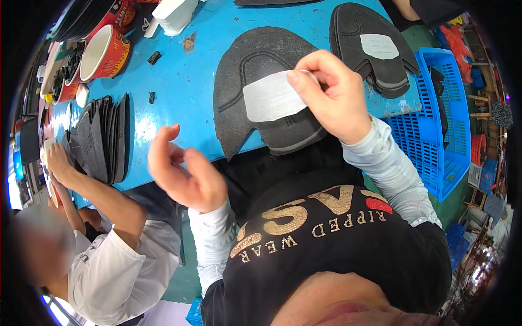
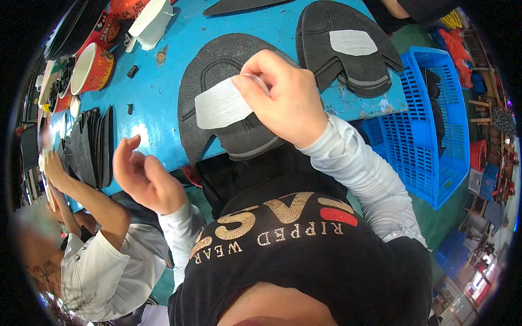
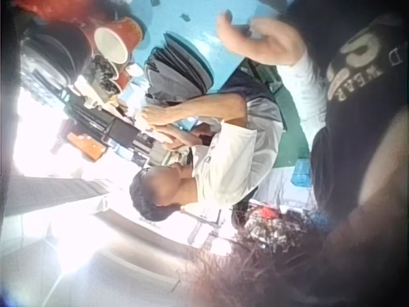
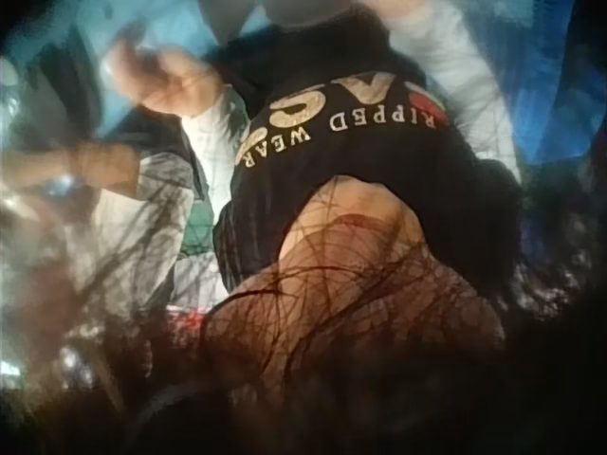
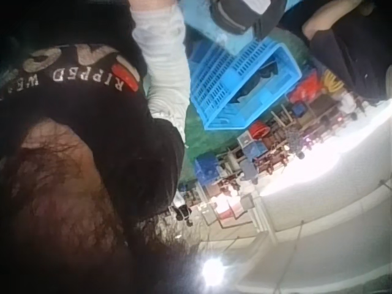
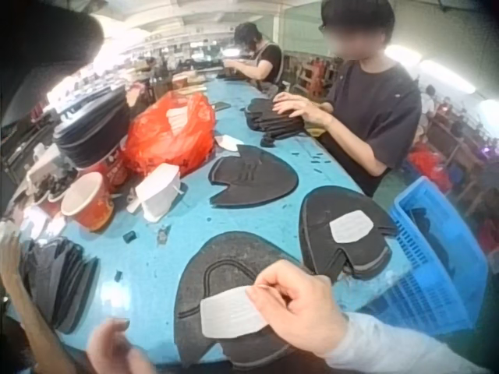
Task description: Applying white adhesive pads to black shoe upper components.
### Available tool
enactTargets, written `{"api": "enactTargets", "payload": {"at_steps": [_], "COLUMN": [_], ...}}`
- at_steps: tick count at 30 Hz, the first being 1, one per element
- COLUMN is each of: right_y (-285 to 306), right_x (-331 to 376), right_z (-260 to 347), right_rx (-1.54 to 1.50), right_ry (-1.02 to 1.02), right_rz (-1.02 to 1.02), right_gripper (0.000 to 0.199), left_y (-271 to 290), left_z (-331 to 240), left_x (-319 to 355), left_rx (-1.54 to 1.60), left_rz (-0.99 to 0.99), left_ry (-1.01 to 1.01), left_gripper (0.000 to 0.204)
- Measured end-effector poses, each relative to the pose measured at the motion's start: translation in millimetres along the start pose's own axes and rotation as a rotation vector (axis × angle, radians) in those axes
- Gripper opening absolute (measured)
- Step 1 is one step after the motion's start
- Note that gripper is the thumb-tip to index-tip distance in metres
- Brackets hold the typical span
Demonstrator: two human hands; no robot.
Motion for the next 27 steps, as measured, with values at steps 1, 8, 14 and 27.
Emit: {"api": "enactTargets", "payload": {"at_steps": [1, 8, 14, 27], "right_y": [-3, -5, -1, -1], "right_x": [-1, -1, -6, 17], "right_z": [-4, -11, -7, -12], "right_rx": [0.0, 0.224, 0.405, 0.924], "right_ry": [0.002, 0.137, 0.312, 0.407], "right_rz": [0.011, 0.002, 0.038, 0.506], "right_gripper": [0.018, 0.015, 0.011, 0.09], "left_y": [-1, -35, -75, -66], "left_z": [-12, -55, -54, -36], "left_x": [1, 10, 16, 26], "left_rx": [-0.128, -0.42, -0.569, -0.689], "left_rz": [0.015, 0.323, 0.571, 0.622], "left_ry": [-0.089, -0.465, -0.552, -0.552], "left_gripper": [0.047, 0.037, 0.049, 0.056]}}
Point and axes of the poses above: each hand's wrist, its own x-axis away from the middle knuckle, its own y-axis out of the back of the hand, z = x × y, the point moved 6 cm from there along -x, towards the middle knuckle, and after that the axes turned 13 degrees about -x, right-handed, at the moved point
